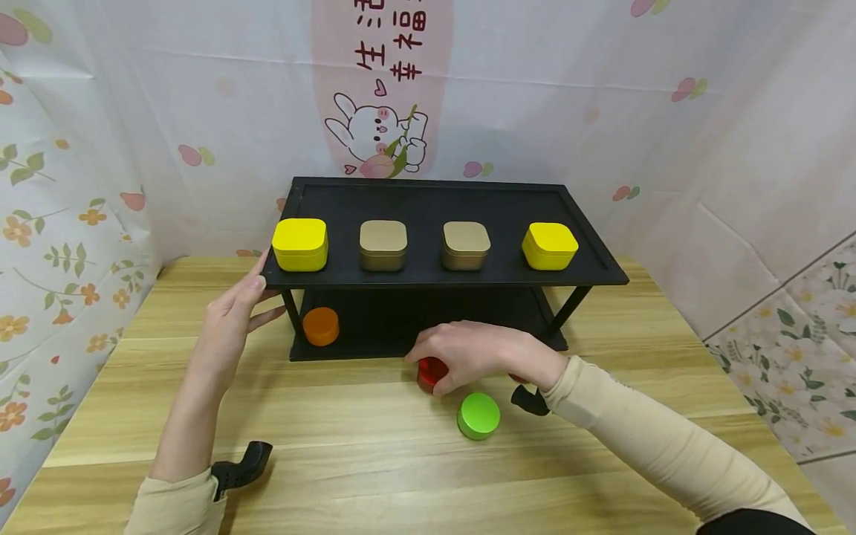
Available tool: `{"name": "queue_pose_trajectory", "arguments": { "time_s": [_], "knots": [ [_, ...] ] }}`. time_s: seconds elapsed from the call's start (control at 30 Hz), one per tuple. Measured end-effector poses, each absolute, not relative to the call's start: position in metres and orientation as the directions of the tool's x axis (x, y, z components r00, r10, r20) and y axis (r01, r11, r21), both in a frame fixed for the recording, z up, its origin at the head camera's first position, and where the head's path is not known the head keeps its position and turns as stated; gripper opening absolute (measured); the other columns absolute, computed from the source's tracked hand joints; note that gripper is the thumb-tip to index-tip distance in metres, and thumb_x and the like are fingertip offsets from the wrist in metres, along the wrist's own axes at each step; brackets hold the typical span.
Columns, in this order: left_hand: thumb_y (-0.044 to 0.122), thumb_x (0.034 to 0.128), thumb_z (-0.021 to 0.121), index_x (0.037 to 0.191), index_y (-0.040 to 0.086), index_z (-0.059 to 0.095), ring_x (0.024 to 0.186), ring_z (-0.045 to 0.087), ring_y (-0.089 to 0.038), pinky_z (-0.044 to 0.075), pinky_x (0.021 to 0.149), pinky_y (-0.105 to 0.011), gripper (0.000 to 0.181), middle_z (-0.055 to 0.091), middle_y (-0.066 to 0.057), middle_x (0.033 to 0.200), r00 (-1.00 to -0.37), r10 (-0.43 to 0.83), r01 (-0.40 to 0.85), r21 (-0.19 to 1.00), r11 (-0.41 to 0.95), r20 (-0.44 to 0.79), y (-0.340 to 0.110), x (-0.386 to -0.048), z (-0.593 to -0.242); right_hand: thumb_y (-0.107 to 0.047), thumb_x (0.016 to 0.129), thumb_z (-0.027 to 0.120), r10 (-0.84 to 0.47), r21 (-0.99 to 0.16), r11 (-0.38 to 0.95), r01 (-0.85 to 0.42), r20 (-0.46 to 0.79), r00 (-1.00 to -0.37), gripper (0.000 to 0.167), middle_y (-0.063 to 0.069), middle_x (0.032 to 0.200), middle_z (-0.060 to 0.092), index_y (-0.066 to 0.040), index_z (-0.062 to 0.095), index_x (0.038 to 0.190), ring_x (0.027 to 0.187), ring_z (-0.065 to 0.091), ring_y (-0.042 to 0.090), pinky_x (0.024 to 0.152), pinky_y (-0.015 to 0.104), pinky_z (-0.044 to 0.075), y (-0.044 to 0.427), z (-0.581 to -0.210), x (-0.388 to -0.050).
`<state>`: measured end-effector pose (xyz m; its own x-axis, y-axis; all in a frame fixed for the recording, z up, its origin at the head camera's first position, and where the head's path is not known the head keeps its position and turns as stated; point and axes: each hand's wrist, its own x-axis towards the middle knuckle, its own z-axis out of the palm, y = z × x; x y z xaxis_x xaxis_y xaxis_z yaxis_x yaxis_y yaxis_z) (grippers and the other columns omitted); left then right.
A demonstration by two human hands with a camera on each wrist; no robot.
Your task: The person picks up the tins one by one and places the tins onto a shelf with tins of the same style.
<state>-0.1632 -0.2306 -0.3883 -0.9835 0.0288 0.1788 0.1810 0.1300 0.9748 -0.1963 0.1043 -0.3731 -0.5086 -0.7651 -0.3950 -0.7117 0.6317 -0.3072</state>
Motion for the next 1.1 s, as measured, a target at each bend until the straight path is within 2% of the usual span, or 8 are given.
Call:
{"name": "queue_pose_trajectory", "arguments": {
  "time_s": [0.5,0.87,1.1],
  "knots": [
    [0.042,0.1096,0.045,0.157,0.032,0.041,0.121,0.057,-0.007,0.057,0.092,-0.012,0.048,0.032,0.003,0.169,-0.983,0.029,0.181,0.977,0.113,0.179,-0.2307,-0.163,-0.3886,-0.02,0.087,0.083,-0.761,-0.285,0.63,-0.723,-0.414,-0.5,0.052,0.001,0.138,0.065,-0.02,0.067,0.136,0.111,0.059,0.017,0.092,0.027,0.057,0.1017,-0.3768,-0.1962],
    [0.043,0.1099,0.043,0.157,0.033,0.041,0.12,0.059,-0.001,0.057,0.092,-0.012,0.048,0.034,0.003,0.168,-0.984,0.021,0.181,0.971,0.156,0.179,-0.2298,-0.1633,-0.3879,-0.014,0.087,0.081,-0.771,-0.302,0.618,-0.726,-0.412,-0.486,0.038,-0.004,0.117,0.068,-0.023,0.073,0.123,0.101,0.058,0.014,0.082,0.022,0.054,0.1025,-0.3804,-0.1975],
    [0.043,0.11,0.042,0.157,0.033,0.041,0.121,0.058,-0.003,0.057,0.092,-0.012,0.048,0.034,0.004,0.169,-0.983,0.021,0.183,0.97,0.16,0.182,-0.2305,-0.1635,-0.3888,-0.013,0.088,0.08,-0.779,-0.308,0.609,-0.731,-0.409,-0.476,0.037,-0.005,0.116,0.068,-0.024,0.074,0.122,0.101,0.057,0.013,0.081,0.021,0.053,0.1021,-0.3811,-0.1981]
  ]
}}
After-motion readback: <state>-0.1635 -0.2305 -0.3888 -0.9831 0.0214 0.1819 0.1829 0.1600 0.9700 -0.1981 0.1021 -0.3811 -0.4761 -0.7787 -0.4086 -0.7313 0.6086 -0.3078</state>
